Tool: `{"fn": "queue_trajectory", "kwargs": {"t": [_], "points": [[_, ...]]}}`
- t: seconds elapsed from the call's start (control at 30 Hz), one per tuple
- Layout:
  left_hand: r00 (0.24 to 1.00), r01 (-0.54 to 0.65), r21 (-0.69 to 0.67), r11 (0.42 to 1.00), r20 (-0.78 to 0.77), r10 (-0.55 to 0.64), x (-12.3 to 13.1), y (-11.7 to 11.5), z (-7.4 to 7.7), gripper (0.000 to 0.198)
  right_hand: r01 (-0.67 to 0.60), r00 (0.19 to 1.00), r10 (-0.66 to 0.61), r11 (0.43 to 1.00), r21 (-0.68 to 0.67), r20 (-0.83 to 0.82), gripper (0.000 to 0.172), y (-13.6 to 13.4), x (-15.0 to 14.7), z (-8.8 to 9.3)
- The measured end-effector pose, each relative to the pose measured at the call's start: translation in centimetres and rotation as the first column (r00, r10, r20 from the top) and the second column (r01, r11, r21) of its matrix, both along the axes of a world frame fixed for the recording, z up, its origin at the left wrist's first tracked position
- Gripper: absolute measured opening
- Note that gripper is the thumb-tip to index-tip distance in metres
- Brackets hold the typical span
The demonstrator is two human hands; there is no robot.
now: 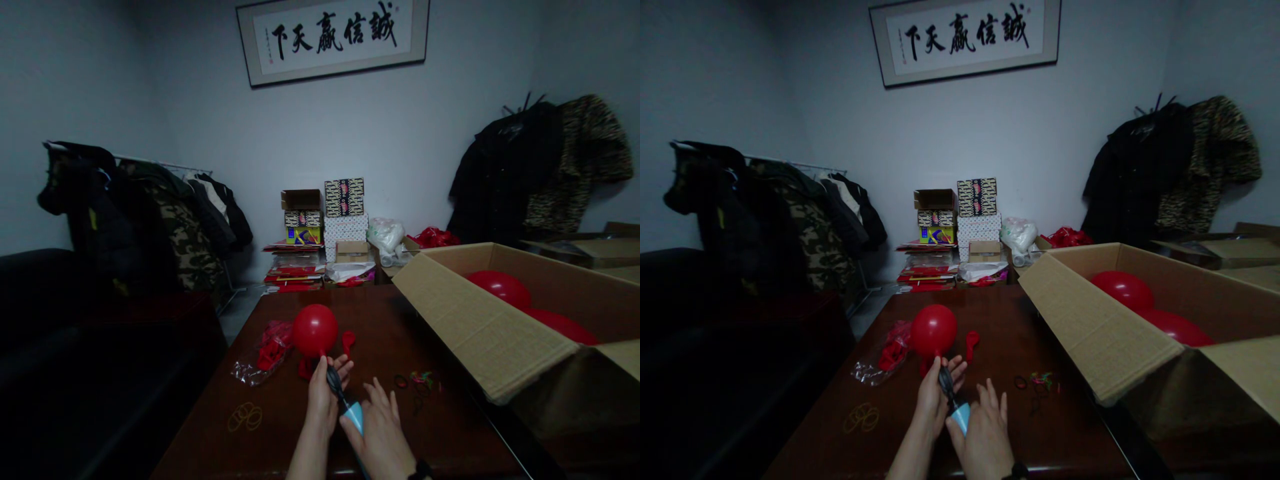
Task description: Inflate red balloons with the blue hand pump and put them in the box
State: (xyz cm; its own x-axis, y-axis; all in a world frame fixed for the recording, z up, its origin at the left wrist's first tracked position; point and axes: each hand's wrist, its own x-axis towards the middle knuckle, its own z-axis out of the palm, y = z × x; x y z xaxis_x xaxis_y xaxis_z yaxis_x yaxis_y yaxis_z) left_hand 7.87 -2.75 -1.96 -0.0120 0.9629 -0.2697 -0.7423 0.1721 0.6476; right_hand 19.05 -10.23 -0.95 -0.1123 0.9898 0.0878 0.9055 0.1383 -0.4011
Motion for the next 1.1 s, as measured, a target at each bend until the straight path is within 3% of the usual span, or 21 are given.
{"fn": "queue_trajectory", "kwargs": {"t": [0.23,0.47,0.67,0.93,1.1], "points": [[0.999,-0.016,0.027,1.000,-0.050,0.017,0.1,-0.2,0.1,0.029,-0.008,1.000,0.008,1.000,0.024,-0.009,0.048,0.5,-0.2,0.3],[0.969,-0.165,0.167,0.972,-0.155,0.191,0.0,0.5,-0.1,0.035,-0.020,1.000,0.020,1.000,0.024,-0.023,0.049,0.2,-0.7,0.0],[0.934,-0.224,0.187,0.957,-0.240,0.265,-0.2,0.9,0.3,0.035,-0.022,0.999,0.022,1.000,0.015,-0.030,0.049,0.0,-0.6,0.0],[0.933,-0.308,0.136,0.942,-0.152,0.327,-1.7,1.6,0.4,0.017,-0.007,0.999,0.010,0.998,0.067,-0.040,0.042,-0.6,-0.7,-0.7],[0.925,-0.341,0.129,0.931,-0.130,0.357,-3.6,2.3,1.0,0.015,0.003,0.999,0.001,0.996,0.092,-0.051,0.042,-1.4,-0.6,-1.2]]}}
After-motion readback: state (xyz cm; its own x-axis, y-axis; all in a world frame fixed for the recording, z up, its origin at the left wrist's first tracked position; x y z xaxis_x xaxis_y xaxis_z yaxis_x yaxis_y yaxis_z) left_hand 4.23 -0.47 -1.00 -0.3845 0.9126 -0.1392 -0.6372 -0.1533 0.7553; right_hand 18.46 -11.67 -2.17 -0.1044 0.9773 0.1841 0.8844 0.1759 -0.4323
